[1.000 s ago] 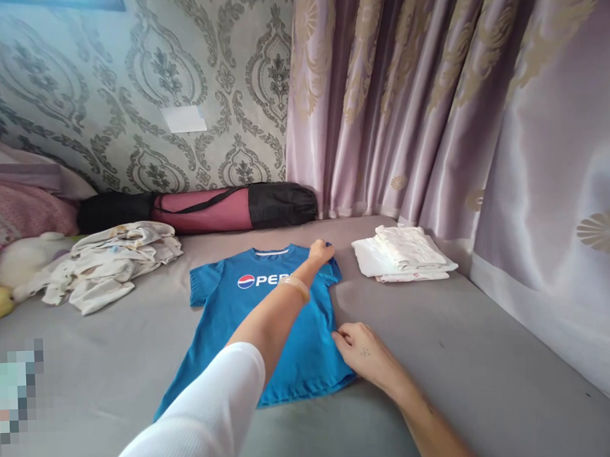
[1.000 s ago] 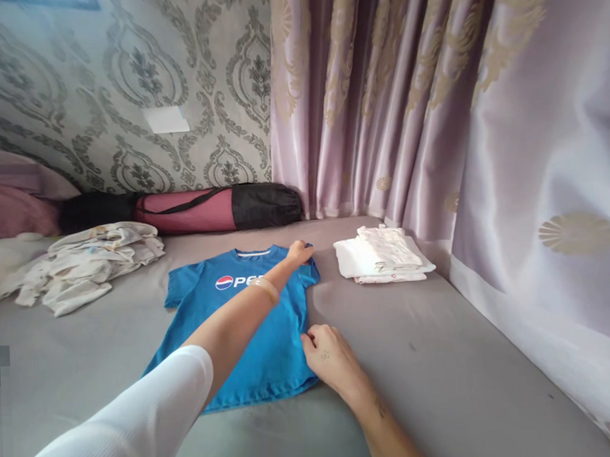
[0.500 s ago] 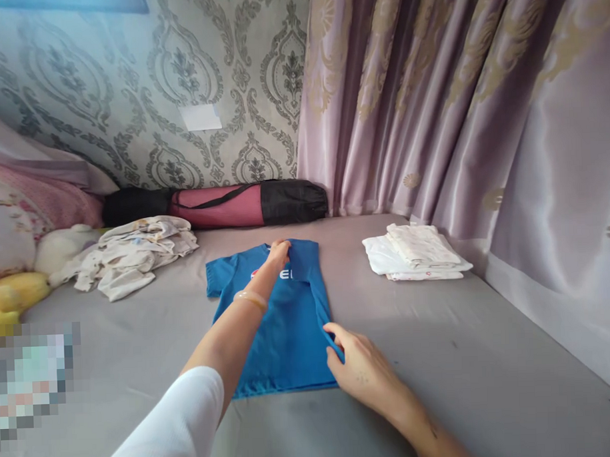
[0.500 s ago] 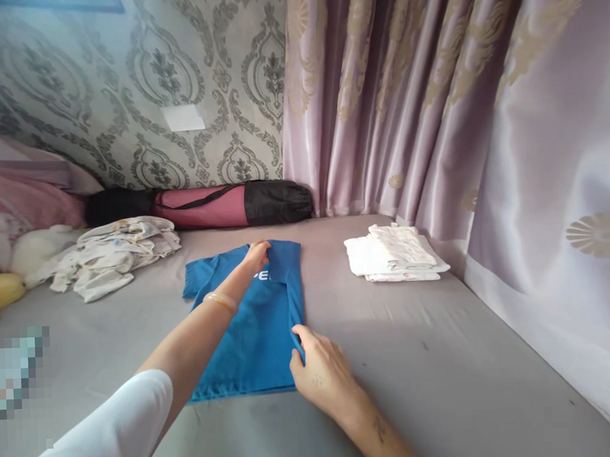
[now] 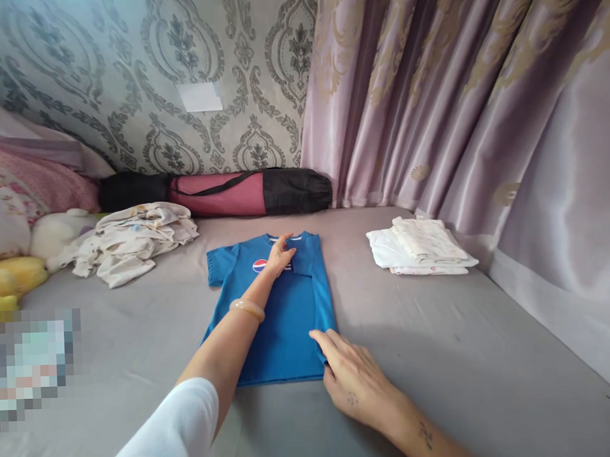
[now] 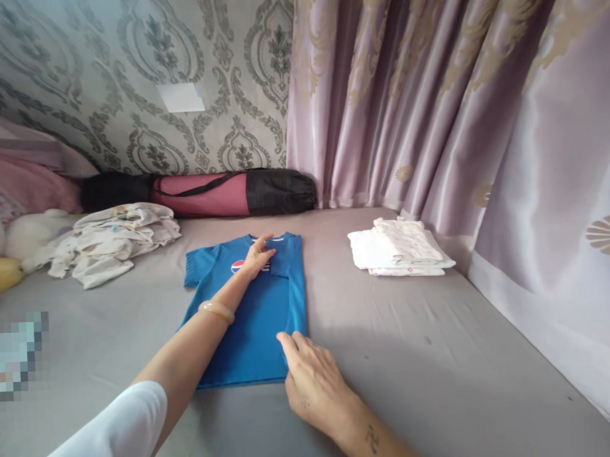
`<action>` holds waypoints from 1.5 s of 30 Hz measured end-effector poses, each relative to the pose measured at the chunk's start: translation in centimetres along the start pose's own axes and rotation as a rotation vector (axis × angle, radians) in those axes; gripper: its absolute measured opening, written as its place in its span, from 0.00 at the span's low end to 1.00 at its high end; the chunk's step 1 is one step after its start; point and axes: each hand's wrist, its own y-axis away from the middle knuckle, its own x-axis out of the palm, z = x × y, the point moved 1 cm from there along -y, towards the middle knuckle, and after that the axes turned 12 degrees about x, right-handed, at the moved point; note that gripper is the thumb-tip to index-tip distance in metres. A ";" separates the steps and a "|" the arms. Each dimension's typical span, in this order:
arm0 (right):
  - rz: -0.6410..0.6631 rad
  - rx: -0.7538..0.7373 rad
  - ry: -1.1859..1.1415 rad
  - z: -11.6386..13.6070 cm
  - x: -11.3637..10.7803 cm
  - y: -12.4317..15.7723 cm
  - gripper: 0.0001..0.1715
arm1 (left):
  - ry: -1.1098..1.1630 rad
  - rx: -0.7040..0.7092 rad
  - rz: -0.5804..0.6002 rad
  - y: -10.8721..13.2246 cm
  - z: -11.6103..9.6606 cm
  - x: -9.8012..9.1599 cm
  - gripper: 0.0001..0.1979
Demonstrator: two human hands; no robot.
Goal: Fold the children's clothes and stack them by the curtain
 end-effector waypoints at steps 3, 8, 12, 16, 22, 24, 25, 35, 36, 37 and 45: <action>0.016 -0.018 -0.037 0.0 -0.3 0.0 0.34 | -0.048 0.067 0.026 0.1 0.2 0.0 0.17; 0.003 -0.025 -0.083 0.0 -0.5 -0.2 0.32 | -0.127 0.245 0.026 0.0 0.1 0.0 0.20; 0.022 -0.052 -0.058 0.0 -0.5 -0.2 0.31 | -0.164 0.261 0.069 0.2 0.0 -0.1 0.29; 0.019 -0.054 -0.068 0.1 -0.7 -0.1 0.30 | -0.137 0.168 0.057 0.3 0.3 -0.4 0.31; 0.024 -0.089 -0.159 0.1 -0.7 -0.3 0.27 | -0.160 0.234 0.045 -0.1 0.6 -0.6 0.24; -0.053 -0.102 -0.250 0.2 -0.5 -0.5 0.25 | -0.161 0.239 0.058 -0.1 0.7 -0.7 0.24; -0.097 -0.103 -0.296 0.3 -0.4 -0.7 0.24 | -0.159 0.240 0.062 -0.2 0.7 -0.7 0.24; 0.093 -0.014 -0.408 0.0 -1.4 -0.6 0.16 | -0.100 0.233 0.089 0.1 1.3 -0.9 0.26; 0.029 0.033 -0.440 -0.3 -1.6 -0.9 0.16 | -0.107 0.233 0.088 0.1 1.4 -0.9 0.26; -0.068 0.076 -0.458 -0.7 -1.7 -1.2 0.18 | -0.115 0.234 0.089 0.1 1.4 -0.9 0.26; -0.266 -0.012 0.026 -2.0 0.7 -3.6 0.34 | -0.130 0.248 0.074 0.2 1.6 -0.9 0.27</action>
